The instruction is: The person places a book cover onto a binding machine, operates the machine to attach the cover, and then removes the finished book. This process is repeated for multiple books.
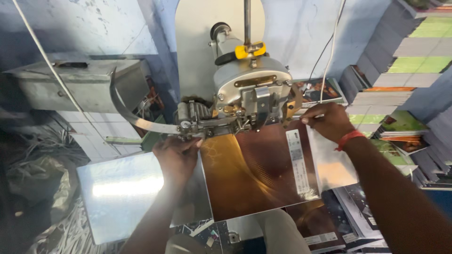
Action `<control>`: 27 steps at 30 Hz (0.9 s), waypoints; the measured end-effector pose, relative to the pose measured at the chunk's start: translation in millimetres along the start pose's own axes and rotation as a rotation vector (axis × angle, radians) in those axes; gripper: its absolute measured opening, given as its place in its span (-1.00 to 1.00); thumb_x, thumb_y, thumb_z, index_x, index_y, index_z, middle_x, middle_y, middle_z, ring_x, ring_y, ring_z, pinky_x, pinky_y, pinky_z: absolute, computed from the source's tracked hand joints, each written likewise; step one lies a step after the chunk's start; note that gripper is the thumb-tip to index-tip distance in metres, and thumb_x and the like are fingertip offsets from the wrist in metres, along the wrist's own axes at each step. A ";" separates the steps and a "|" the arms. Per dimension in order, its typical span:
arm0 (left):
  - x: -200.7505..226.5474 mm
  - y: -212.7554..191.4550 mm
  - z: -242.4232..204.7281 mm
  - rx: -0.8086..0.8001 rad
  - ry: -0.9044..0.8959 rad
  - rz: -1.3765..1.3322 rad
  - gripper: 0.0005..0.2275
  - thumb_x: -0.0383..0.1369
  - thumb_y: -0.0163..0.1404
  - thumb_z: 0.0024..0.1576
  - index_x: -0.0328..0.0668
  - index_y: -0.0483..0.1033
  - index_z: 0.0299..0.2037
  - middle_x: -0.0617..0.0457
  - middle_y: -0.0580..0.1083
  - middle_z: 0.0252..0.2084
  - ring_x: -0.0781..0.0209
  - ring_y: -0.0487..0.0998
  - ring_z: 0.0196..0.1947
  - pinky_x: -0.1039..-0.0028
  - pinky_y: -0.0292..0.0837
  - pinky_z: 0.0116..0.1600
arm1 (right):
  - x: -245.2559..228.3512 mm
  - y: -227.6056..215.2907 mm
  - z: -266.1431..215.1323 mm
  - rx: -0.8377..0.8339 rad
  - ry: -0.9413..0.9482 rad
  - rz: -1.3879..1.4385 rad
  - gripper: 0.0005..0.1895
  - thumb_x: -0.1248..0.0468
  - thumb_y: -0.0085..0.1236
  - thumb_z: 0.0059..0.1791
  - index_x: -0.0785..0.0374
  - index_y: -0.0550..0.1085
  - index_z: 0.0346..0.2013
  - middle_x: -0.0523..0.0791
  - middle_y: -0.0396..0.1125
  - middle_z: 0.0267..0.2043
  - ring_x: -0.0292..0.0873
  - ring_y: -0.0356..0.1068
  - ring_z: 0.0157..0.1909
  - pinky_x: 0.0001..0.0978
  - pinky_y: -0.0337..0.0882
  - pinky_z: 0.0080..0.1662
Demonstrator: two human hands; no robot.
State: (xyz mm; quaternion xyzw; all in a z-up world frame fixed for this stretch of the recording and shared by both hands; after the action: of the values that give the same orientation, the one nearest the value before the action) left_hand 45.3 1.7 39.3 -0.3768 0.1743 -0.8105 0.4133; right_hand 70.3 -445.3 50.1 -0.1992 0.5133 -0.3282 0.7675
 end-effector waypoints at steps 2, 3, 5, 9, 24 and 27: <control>7.0 -2.8 -2.0 0.037 0.044 -0.013 -0.86 -0.20 0.27 0.04 0.13 0.77 -0.23 0.02 0.59 -0.41 0.14 0.51 -0.22 0.19 0.21 0.17 | 2.1 -2.6 -1.1 -0.014 0.004 0.012 -0.84 0.33 0.36 -0.10 0.28 0.66 -0.24 -0.06 0.57 -0.20 -0.18 0.57 -0.18 -0.32 0.61 -0.08; 10.4 -4.6 -1.9 0.057 0.068 -0.020 -0.87 -0.21 0.27 0.04 0.12 0.78 -0.24 0.03 0.58 -0.42 0.13 0.51 -0.24 0.19 0.21 0.16 | 2.2 -3.2 -0.6 -0.019 0.006 0.019 -0.85 0.33 0.35 -0.09 0.28 0.66 -0.24 -0.07 0.57 -0.20 -0.19 0.57 -0.17 -0.32 0.61 -0.08; 20.6 -7.5 -4.0 0.100 0.157 -0.017 -0.85 -0.26 0.25 0.04 0.08 0.75 -0.20 0.04 0.62 -0.27 0.07 0.51 -0.11 0.15 0.17 0.15 | 1.2 -7.1 -0.5 -0.017 -0.024 -0.019 -0.83 0.33 0.35 -0.10 0.26 0.66 -0.22 -0.07 0.57 -0.22 -0.20 0.57 -0.19 -0.32 0.58 -0.10; 26.4 -11.4 -6.2 0.101 0.176 -0.040 -0.85 -0.29 0.23 0.09 0.04 0.74 -0.16 0.07 0.64 -0.23 0.04 0.51 -0.05 0.10 0.16 0.21 | -4.7 -8.5 -2.3 -0.012 -0.064 -0.094 -0.83 0.30 0.37 -0.11 0.21 0.67 -0.23 -0.08 0.57 -0.25 -0.20 0.55 -0.23 -0.32 0.54 -0.14; 80.1 35.0 -11.7 0.046 0.173 0.016 -0.80 -0.30 0.07 0.17 0.03 0.68 -0.05 0.12 0.63 -0.05 -0.05 0.43 0.19 -0.10 -0.05 0.41 | -76.6 22.9 -28.2 0.110 -0.216 -0.240 -0.80 0.34 0.31 -0.21 0.21 0.63 -0.29 0.01 0.51 -0.25 0.04 0.50 -0.25 -0.18 0.46 -0.20; 81.6 40.5 -10.3 0.011 0.152 0.027 -0.82 -0.29 0.06 0.16 0.05 0.70 -0.09 0.11 0.63 -0.03 -0.05 0.44 0.14 -0.14 -0.06 0.39 | -82.5 17.6 -29.1 0.174 -0.328 -0.194 -0.85 0.39 0.25 -0.16 0.17 0.64 -0.32 -0.01 0.51 -0.23 0.02 0.51 -0.25 -0.21 0.47 -0.20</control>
State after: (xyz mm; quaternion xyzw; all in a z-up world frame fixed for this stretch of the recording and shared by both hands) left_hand 28.7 -88.2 46.5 -0.3095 0.2059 -0.8321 0.4116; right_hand 27.5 -373.6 81.6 -0.2315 0.3298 -0.4070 0.8197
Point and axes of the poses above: each hand's wrist, its own z-axis towards the middle knuckle, its own y-axis out of the palm, x = y × z, the point moved 6 cm from there along z, towards the middle knuckle
